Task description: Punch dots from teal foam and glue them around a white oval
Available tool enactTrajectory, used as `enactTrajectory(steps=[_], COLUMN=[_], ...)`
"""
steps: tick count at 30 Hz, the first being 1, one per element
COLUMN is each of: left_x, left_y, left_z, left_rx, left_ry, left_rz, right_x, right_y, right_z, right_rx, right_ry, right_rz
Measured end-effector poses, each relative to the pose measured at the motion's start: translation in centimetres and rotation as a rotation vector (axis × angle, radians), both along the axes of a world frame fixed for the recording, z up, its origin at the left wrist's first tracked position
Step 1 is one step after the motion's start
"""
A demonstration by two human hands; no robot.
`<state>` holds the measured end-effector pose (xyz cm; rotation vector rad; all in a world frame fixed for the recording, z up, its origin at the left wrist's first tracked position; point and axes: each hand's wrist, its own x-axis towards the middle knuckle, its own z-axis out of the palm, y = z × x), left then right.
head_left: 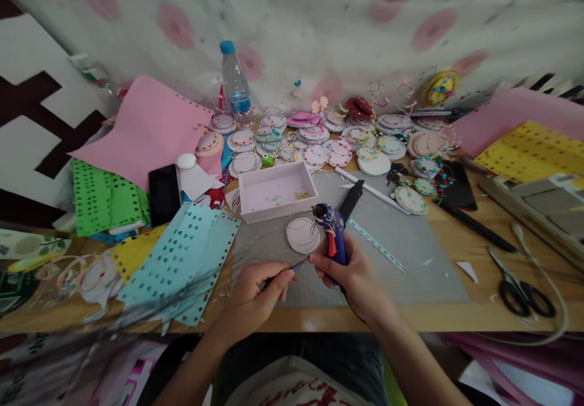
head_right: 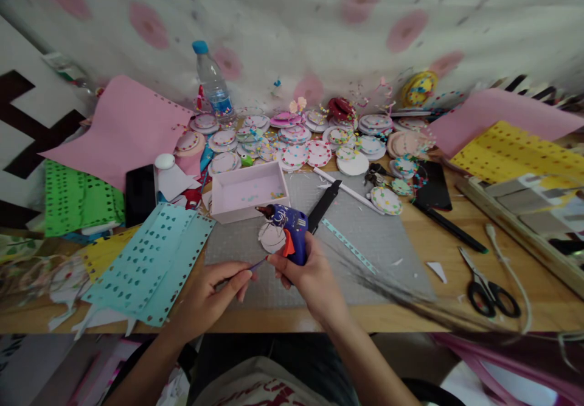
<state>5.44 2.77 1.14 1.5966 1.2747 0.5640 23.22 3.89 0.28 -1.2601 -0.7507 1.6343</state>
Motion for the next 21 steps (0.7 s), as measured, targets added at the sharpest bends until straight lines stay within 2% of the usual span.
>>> enactTrajectory(steps=[10,13,16,21], left_x=[0.0,0.0,-0.1,-0.1], left_y=[0.2,0.1,0.1,0.2], left_z=[0.3,0.0,-1.0,-3.0], left_rx=[-0.006,-0.020,-0.112,-0.220], left_ry=[0.011,-0.039,-0.124,-0.226], left_rz=[-0.021,0.021,0.110,0.146], right_x=[-0.1,0.1,1.3,5.3], right_y=[0.0,0.0,-0.2,-0.4], right_z=[0.0,0.2,-0.1,-2.1], right_rx=[-0.015,0.015,0.058,0.132], right_ry=[0.016,-0.028,-0.201,-0.699], right_rz=[0.012,0.016,0.011,-0.111])
